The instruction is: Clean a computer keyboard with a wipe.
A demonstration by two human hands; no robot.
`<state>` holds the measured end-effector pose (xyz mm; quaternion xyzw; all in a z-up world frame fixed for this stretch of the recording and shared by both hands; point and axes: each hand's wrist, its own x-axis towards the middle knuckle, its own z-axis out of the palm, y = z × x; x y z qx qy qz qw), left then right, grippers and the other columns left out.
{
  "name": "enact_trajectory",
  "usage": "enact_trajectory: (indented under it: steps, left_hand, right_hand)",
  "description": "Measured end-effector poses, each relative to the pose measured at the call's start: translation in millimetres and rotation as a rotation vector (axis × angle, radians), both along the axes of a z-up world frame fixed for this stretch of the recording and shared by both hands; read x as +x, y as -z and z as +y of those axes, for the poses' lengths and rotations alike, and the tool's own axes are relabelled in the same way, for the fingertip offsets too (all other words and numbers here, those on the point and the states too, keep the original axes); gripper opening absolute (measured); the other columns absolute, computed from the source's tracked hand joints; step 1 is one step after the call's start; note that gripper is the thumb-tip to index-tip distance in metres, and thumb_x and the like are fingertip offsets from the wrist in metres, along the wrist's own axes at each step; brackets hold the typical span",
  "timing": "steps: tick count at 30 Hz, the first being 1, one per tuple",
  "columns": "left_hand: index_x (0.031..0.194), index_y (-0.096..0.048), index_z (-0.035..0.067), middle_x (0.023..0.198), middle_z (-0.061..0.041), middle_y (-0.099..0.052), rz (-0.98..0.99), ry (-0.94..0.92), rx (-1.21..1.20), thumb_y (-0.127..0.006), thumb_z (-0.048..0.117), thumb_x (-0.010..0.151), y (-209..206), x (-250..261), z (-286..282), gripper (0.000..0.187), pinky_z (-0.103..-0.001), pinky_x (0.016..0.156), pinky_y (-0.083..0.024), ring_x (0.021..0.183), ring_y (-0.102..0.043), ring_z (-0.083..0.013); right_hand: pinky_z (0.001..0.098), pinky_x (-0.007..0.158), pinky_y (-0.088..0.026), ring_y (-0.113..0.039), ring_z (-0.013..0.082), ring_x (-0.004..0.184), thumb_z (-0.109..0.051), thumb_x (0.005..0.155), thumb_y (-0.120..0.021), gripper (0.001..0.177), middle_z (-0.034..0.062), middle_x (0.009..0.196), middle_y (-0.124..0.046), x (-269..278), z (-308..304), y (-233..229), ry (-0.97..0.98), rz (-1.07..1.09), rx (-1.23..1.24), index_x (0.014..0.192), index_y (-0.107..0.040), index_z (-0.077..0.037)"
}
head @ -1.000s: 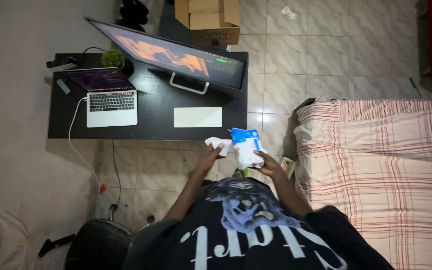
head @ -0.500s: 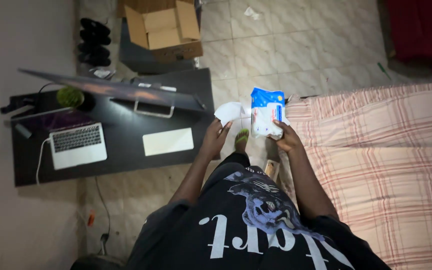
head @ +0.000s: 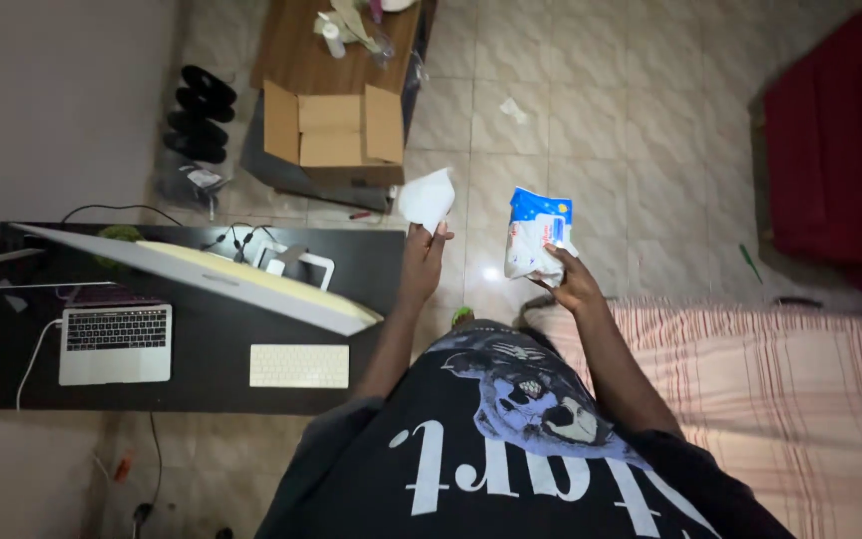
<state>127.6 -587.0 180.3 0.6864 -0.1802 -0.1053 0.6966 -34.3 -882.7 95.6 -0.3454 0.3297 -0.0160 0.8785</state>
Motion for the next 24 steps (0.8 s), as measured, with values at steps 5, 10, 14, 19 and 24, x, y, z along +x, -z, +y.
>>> enact_trajectory:
  steps: [5,10,14,19,24]
  left_hand:
    - [0.12,-0.064,-0.003,0.11,-0.017,-0.064,-0.091,-0.066,0.091,-0.056,0.016,0.109,-31,45,-15,0.023,-0.035,0.081,-0.052,0.094,-0.068,-0.0256]
    - [0.12,-0.064,-0.004,0.107,-0.015,-0.064,0.021,-0.197,0.052,-0.056,0.017,0.108,3,82,-25,0.026,-0.033,0.082,-0.054,0.095,-0.071,-0.0225]
    - [0.124,-0.062,-0.006,0.113,-0.013,-0.064,0.141,-0.339,0.008,-0.055,0.017,0.108,10,132,-32,0.029,-0.032,0.084,-0.054,0.096,-0.071,-0.0199]
    - [0.127,-0.062,-0.006,0.118,-0.013,-0.064,0.207,-0.507,-0.039,-0.055,0.015,0.108,30,212,-55,0.029,-0.032,0.088,-0.056,0.1,-0.068,-0.0179]
    - [0.133,-0.06,-0.002,0.125,-0.015,-0.061,0.197,-0.524,0.031,-0.052,0.012,0.108,63,298,-107,0.03,-0.034,0.095,-0.055,0.111,-0.062,-0.022]
  right_hand:
    - [0.0453,0.088,-0.058,-0.066,0.027,0.111,-0.026,0.089,-0.076,0.056,0.0082,0.125,-0.069,86,-37,5,-0.084,0.022,0.03,0.138,-0.056,-0.009]
    - [0.0496,0.098,-0.054,-0.066,0.026,0.114,-0.03,0.088,-0.077,0.057,0.0056,0.126,-0.069,195,-60,40,-0.217,0.099,0.016,0.138,-0.057,-0.013]
    - [0.0497,0.093,-0.051,-0.066,0.0264,0.112,-0.035,0.087,-0.076,0.057,0.0058,0.124,-0.069,296,-75,68,-0.338,0.12,0.083,0.138,-0.056,-0.017]
    - [0.0481,0.093,-0.055,-0.068,0.0265,0.113,-0.033,0.088,-0.074,0.057,0.0063,0.125,-0.071,426,-104,111,-0.486,0.157,0.083,0.139,-0.056,-0.014]
    - [0.045,0.089,-0.061,-0.07,0.0278,0.108,-0.025,0.091,-0.075,0.057,0.0101,0.122,-0.07,558,-135,157,-0.611,0.147,0.041,0.14,-0.055,-0.006]
